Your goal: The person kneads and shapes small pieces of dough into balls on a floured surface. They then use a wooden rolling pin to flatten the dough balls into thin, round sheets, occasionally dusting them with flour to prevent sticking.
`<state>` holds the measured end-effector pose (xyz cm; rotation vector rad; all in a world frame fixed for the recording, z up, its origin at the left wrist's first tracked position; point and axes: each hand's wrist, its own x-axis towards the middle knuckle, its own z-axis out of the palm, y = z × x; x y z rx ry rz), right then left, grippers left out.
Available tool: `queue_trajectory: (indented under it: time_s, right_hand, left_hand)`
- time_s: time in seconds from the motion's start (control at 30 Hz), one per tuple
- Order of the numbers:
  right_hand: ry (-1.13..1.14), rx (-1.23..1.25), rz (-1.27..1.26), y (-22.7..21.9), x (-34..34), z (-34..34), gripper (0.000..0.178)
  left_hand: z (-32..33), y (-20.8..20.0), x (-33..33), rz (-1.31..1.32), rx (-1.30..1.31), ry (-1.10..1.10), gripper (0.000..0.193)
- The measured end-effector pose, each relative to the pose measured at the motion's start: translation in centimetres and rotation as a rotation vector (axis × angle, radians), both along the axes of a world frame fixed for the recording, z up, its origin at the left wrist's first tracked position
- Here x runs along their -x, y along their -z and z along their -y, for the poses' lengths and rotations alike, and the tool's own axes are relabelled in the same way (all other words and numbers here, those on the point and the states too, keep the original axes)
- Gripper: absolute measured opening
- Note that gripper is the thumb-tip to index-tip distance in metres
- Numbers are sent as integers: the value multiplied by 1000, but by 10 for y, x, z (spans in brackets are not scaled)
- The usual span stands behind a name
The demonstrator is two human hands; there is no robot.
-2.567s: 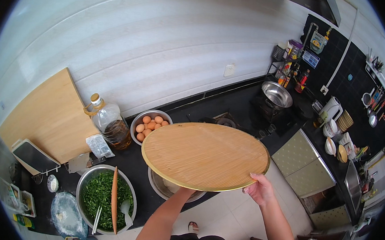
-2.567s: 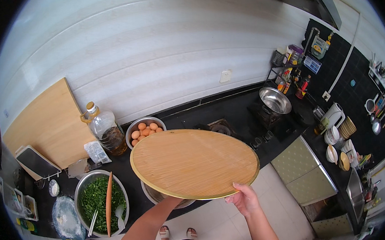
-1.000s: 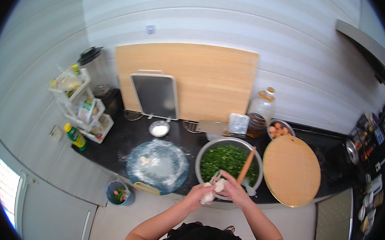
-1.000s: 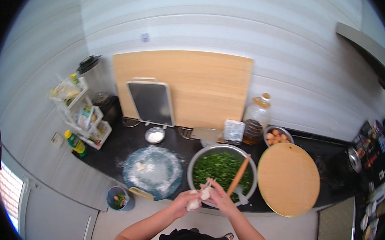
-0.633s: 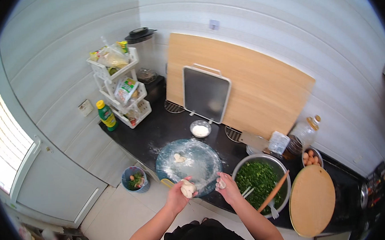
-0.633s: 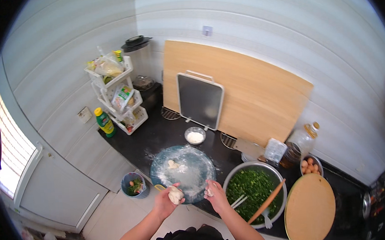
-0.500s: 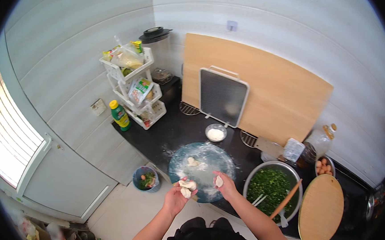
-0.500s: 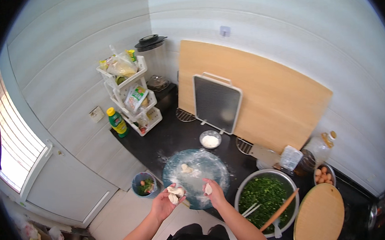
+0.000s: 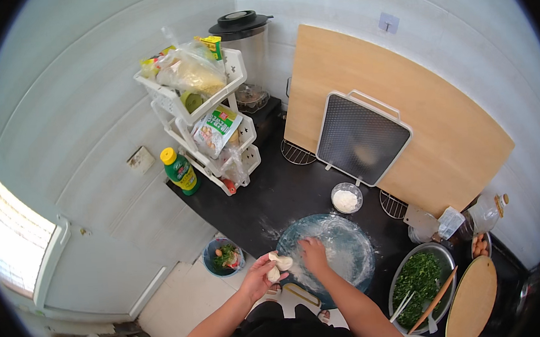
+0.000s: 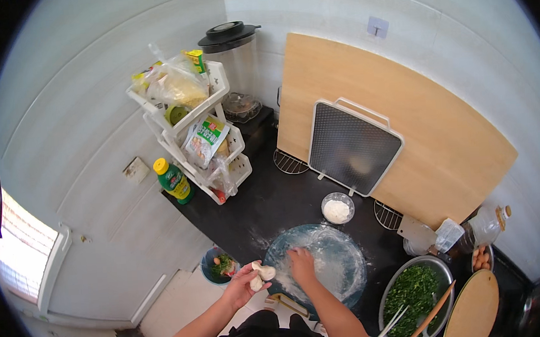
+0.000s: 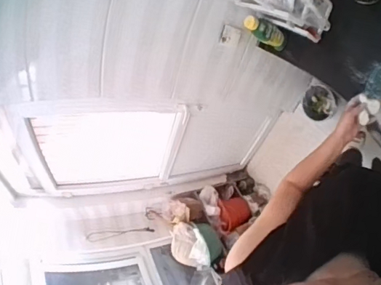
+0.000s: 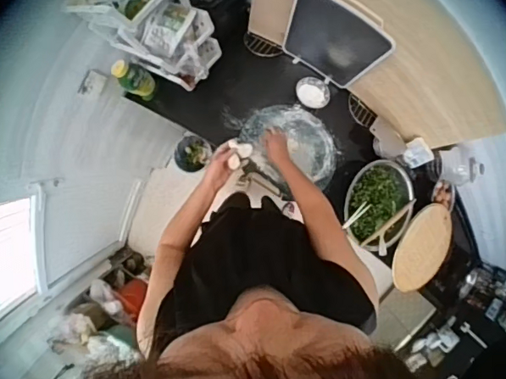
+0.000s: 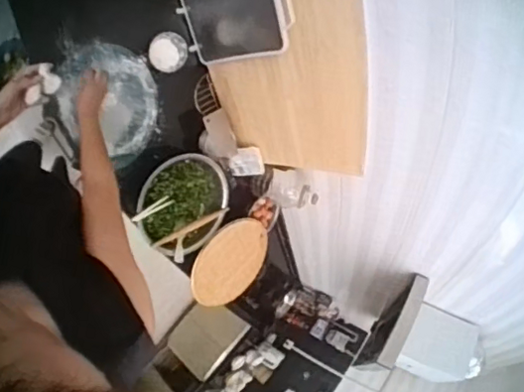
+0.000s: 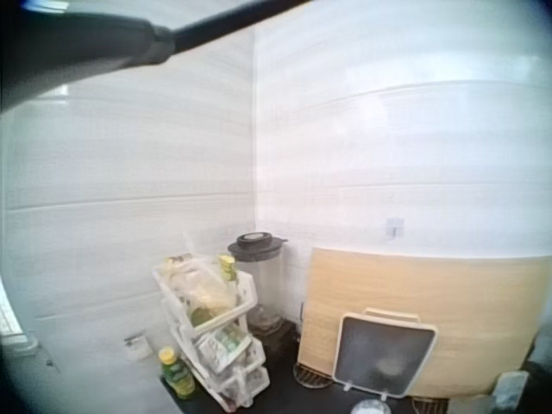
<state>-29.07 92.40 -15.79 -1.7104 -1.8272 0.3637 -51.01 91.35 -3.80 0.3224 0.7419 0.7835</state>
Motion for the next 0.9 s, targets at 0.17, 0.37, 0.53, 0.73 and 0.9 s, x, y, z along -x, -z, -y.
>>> queue_trajectory:
  time_s: [0.17, 0.37, 0.53, 0.73, 0.9]
  right_hand:
    - [321, 121, -811, 35, -31, 27, 38]
    - [522, 252, -2218, -29, -63, 68, 43]
    - [645, 244, -1849, -56, -52, 78, 39]
    - [922, 297, -1700, -37, -61, 97, 25]
    - [1088, 166, -1030, -18, -60, 97, 35]
  left_hand:
    - [-45, 23, 0, -54, 139, 110, 24]
    - [-72, 71, -41, -40, 244, 273, 21]
    - [-75, 64, -79, -85, 78, 428, 17]
    - [-79, 87, -98, -144, 25, 494, 14]
    - [-76, 98, -112, -319, 47, 477, 29]
